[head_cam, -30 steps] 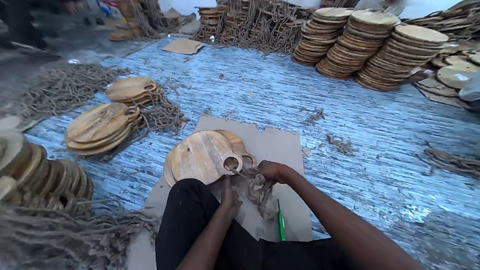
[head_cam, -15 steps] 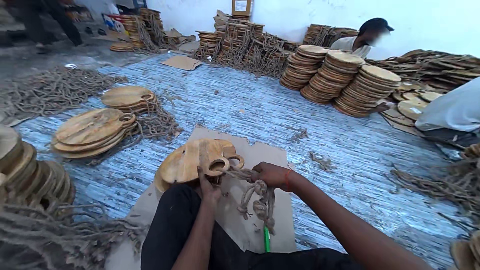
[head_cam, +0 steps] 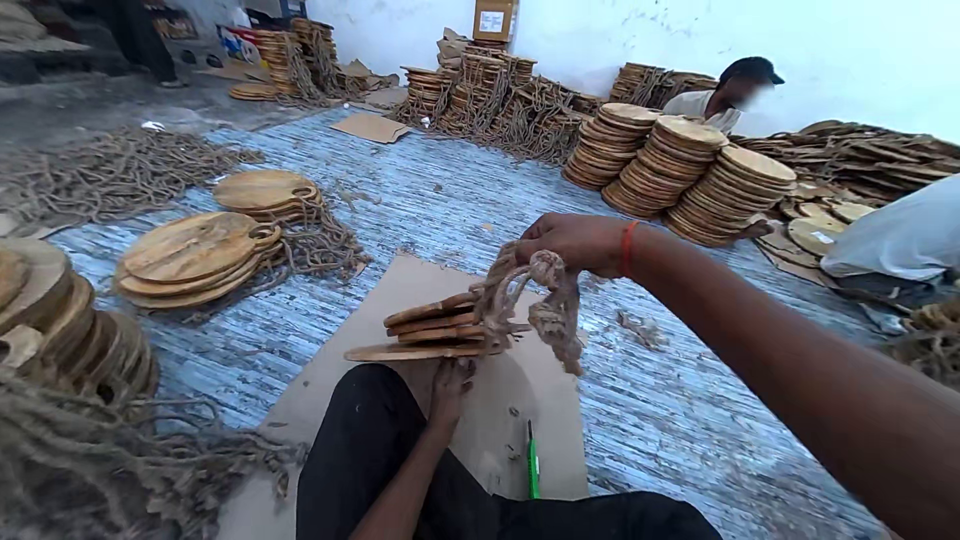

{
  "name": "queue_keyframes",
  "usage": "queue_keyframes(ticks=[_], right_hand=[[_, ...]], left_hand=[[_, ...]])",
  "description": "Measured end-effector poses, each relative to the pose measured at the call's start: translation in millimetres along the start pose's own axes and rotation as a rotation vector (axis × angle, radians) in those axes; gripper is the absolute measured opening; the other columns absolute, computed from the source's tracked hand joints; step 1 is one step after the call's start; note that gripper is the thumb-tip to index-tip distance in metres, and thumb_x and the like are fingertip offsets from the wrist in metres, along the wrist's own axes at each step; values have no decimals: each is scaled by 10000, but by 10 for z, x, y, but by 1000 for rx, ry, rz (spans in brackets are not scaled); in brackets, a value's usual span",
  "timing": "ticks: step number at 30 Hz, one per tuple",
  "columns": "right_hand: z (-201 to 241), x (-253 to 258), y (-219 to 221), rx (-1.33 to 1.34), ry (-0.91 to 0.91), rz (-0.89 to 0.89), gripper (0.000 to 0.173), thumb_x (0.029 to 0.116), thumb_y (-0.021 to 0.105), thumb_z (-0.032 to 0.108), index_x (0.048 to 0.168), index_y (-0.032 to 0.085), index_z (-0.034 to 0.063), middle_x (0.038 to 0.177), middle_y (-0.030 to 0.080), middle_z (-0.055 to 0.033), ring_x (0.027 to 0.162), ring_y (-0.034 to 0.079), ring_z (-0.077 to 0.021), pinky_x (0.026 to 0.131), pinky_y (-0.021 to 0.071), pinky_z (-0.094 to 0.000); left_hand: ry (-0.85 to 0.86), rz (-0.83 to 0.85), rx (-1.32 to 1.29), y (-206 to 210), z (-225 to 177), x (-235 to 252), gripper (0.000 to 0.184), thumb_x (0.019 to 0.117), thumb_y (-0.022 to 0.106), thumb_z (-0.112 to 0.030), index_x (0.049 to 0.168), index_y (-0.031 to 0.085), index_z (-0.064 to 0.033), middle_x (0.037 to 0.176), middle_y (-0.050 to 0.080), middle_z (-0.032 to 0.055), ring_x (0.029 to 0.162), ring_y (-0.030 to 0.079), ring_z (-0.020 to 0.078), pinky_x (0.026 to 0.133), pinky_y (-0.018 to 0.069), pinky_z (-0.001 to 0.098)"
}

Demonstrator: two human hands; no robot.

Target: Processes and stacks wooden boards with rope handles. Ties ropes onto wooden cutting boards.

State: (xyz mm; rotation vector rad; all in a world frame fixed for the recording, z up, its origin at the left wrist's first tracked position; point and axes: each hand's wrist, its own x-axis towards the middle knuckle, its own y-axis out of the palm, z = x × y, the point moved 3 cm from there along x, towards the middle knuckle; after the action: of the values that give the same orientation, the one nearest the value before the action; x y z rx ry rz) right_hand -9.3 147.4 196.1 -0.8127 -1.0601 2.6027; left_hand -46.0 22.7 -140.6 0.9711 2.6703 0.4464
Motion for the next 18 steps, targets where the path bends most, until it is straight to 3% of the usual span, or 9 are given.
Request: queue_keyframes(ticks=[2, 4, 8, 10, 14, 18], right_hand=[[49, -106, -87, -70, 42, -12, 332, 1088, 502, 243, 850, 642, 59, 692, 618, -29, 577, 569, -88, 547, 462, -253], [87, -227, -202, -116, 83, -52, 340, 1090, 501, 242, 842, 637, 54, 683, 621, -39, 569, 575, -98, 545, 475, -259], [283, -369, -326, -142, 81, -99, 340, 1093, 507, 256, 884, 659, 34, 692, 636, -59, 570, 598, -109, 545, 498, -257], [339, -339, -278, -108, 60, -98, 316, 1094, 496, 234, 899, 645, 35, 691, 637, -55, 571, 607, -103, 552, 513, -248], [269, -245, -136, -128, 60, -77, 320, 1093, 496, 228, 891, 641, 28, 705, 627, -60, 608, 607, -123, 593, 514, -284], [117, -311, -66, -100, 18, -77, 286, 1075, 530, 225, 933, 691, 36, 744, 662, -70, 657, 634, -152, 625, 541, -330]], left_hand=[[-106, 106, -157, 49, -2, 30, 520, 1116, 256, -300, 1461, 389, 65, 1405, 569, 229, 1210, 642, 275, 973, 559, 425], [-141, 149, -261, 140, -172, 37, 599, 1129, 192, -393, 1479, 379, 55, 1434, 546, 224, 1235, 631, 282, 999, 554, 431], [-239, 51, -345, 479, -659, 29, 563, 1138, 283, -404, 1285, 551, 69, 1125, 684, 184, 983, 699, 240, 893, 575, 378], [-290, 1, -409, 635, -790, -38, 503, 1132, 342, -387, 1243, 565, 50, 1039, 689, 166, 912, 703, 229, 847, 582, 355], [-315, -105, -520, 775, -860, -165, 418, 1115, 410, -376, 1180, 596, -8, 978, 637, 114, 850, 627, 192, 785, 532, 318], [-347, -84, -773, 850, -885, -127, 447, 1072, 446, -501, 1204, 596, -101, 998, 649, 79, 893, 638, 196, 818, 537, 355]])
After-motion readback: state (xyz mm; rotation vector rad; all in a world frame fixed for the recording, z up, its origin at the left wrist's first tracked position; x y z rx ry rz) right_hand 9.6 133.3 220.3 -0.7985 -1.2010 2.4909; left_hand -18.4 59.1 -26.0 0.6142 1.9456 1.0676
